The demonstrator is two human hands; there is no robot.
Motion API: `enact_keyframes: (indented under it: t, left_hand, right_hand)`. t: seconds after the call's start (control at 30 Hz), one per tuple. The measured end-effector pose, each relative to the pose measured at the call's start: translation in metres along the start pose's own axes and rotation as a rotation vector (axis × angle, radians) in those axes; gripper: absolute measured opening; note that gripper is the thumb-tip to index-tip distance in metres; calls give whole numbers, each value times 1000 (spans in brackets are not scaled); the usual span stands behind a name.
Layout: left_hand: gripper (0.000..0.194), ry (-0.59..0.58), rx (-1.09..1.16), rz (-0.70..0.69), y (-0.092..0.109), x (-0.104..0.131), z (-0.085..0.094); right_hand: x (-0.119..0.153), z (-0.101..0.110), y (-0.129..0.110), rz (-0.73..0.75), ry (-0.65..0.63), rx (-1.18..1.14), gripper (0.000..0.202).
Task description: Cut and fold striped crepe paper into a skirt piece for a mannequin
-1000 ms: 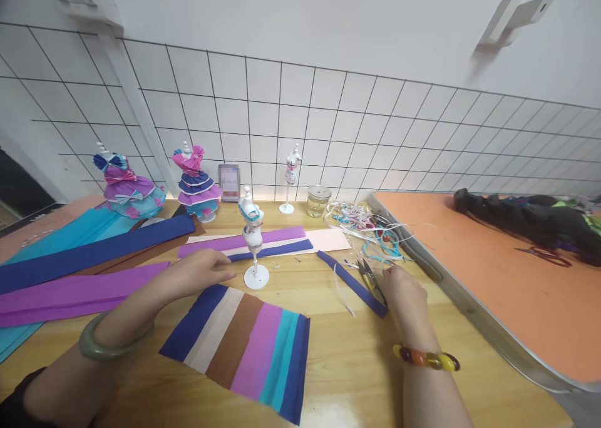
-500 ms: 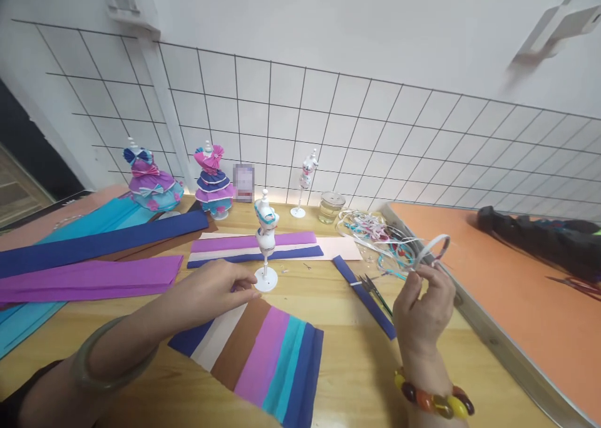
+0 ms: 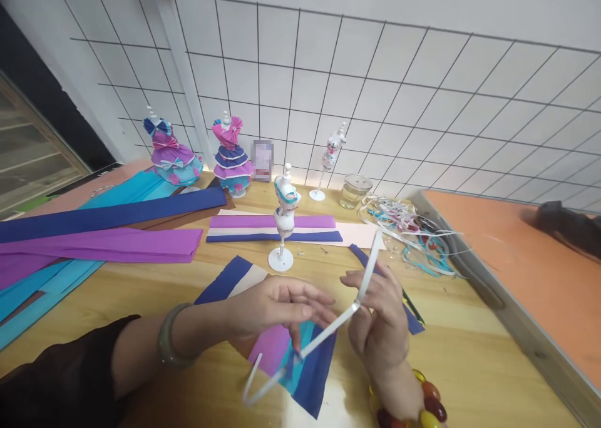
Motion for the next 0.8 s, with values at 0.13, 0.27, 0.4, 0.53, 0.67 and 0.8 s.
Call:
enact_keyframes:
  t: [0.13,0.27,0.4,0.53,0.67,0.8]
  left_hand:
    - [31,-42,141,97,-1,0,2]
    - [33,90,84,32,7,1,9]
    - [29,156,16,31,8,3,8]
    - [27,212,-40,32,7,4,9]
    - [31,263,-62,-1,7,2,13]
    - [35,289,-46,-45,8,1,14]
  right_hand:
    - [-3,-9,18,26,-16,6,12]
    - [-2,-7,35,-25,18,124,14]
    - [0,-5,40,-20,41,160,13]
    - [2,-7,43,1,26,168,9]
    - [3,-8,48,4,11,197,11]
    - [4,-3,56,-33,35,251,13]
Point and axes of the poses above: each hand's wrist, its own x-axis away from the middle knuckle, its own z-axis out of the back of the hand, y = z × x, the point moved 5 cm from there along -x, towards the middle knuckle, and after that the axes turned 3 degrees about -z, right-handed, at the moved point
